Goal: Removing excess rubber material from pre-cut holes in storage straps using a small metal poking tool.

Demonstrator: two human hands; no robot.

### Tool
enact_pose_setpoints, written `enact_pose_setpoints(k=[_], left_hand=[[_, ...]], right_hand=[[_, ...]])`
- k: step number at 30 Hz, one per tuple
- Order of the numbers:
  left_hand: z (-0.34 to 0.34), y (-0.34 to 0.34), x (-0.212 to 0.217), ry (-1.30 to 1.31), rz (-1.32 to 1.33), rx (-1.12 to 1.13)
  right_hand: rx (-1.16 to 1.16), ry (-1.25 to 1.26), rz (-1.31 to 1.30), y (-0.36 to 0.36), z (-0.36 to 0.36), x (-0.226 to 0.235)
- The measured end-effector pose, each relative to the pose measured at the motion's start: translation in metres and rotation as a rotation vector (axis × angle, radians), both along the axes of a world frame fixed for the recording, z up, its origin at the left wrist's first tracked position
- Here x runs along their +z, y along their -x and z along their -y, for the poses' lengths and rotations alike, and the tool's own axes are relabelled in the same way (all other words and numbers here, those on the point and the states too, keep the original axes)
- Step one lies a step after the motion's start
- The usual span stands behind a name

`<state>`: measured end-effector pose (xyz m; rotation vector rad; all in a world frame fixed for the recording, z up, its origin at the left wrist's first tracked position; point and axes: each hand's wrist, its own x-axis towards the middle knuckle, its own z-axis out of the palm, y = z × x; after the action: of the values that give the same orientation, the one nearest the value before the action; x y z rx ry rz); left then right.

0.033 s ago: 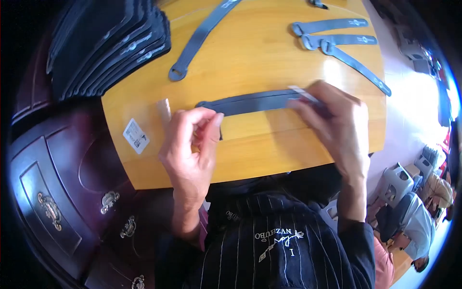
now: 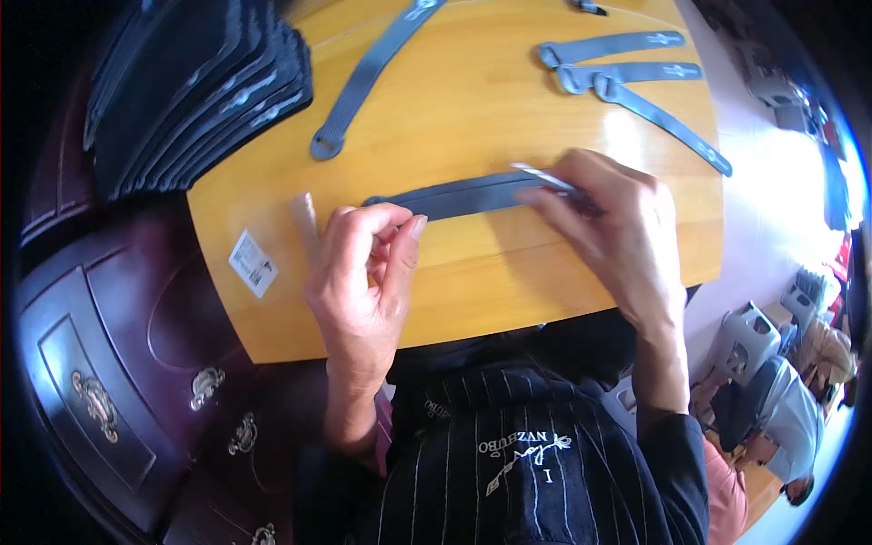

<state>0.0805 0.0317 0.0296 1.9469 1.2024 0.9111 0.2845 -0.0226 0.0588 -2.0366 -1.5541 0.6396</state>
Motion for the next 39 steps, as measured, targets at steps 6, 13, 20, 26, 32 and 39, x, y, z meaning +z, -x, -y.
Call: enact_pose_setpoints(k=[6,13,20,26,32,39], left_hand=[[-0.014,-0.013,-0.001,0.306,-0.129,-0.047],[-0.009,-0.017,0.021,0.222,-0.137,-0.063],[-0.036,-0.115,0.044,-0.366,-0.195,-0.468],[-0.088,-0.2,0.007,-0.483,-0.144,-0.766],[-0.111,-0.222,-0.023,-0.477,-0.205,-1.041],[-0.111,-0.221,-0.028,-0.291,-0.173,-1.123]], right_hand=[[0.026,-0.004,0.093,-0.009,-0.014,-0.025],[-0.287,-0.166,-0.032,-0.061,0.014,-0.013],[-0.406,-0.256,0.231,-0.091,0.013,-0.022],[-0.387,-0.237,0.183,-0.089,0.01,-0.03],[-0.381,-0.322,0.121,-0.1,0.018,-0.038],[-0.365,-0.305,0.031,-0.093,0.03,-0.032]])
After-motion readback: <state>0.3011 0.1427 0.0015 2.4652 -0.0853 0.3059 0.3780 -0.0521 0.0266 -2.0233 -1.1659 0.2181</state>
